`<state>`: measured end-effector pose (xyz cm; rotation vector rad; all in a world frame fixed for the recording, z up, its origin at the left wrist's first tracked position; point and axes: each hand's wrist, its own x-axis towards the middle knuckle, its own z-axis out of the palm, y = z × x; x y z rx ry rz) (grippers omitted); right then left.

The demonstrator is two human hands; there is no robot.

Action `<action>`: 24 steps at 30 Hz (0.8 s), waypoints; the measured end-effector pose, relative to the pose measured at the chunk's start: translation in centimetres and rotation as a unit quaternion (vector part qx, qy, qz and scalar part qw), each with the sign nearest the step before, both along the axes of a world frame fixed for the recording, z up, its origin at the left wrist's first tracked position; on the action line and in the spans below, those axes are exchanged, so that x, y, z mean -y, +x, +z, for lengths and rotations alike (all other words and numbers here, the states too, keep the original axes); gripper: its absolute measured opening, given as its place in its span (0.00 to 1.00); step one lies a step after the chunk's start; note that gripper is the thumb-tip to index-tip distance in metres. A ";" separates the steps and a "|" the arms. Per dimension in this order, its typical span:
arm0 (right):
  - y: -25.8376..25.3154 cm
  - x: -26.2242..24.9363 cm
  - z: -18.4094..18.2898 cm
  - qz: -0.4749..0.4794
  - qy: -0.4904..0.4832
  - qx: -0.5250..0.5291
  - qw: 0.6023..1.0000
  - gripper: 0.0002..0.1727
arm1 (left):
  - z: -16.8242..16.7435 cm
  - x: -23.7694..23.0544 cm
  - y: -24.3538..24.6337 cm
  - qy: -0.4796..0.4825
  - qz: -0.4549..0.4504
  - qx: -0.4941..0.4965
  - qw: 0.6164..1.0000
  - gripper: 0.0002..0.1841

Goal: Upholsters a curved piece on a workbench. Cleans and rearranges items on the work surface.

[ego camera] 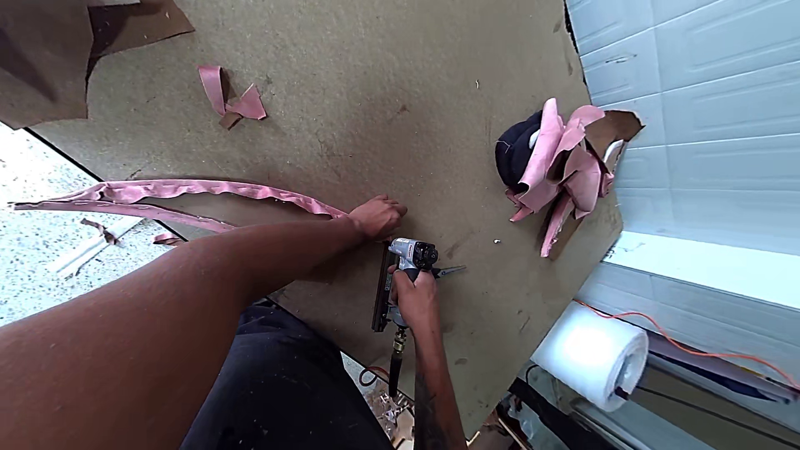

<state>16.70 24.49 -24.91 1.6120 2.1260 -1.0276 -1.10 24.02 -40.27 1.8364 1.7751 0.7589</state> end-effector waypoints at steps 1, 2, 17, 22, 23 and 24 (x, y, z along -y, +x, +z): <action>-0.2 0.0 0.0 0.001 0.002 0.001 1.000 0.13 | 0.0 -0.1 0.0 -0.003 0.001 0.001 1.000 0.17; -0.5 0.1 0.0 0.001 0.002 0.002 1.000 0.13 | 0.1 0.0 -0.1 -0.006 0.002 0.002 1.000 0.17; -3.2 -1.2 0.5 -0.015 -0.086 0.042 0.995 0.13 | 0.0 0.1 -0.7 -0.018 0.010 0.029 0.999 0.17; -0.7 -0.9 0.2 -0.032 -0.080 -0.022 0.996 0.16 | 0.2 0.0 -0.5 -0.039 0.009 0.043 0.998 0.20; 0.7 -0.7 0.2 -0.033 -0.074 -0.035 0.996 0.16 | 0.4 -0.1 -0.6 -0.044 0.012 0.044 0.998 0.20; 2.5 -0.5 0.0 -0.047 -0.061 -0.051 0.996 0.16 | 0.4 -0.1 -0.7 -0.046 0.016 0.045 0.998 0.20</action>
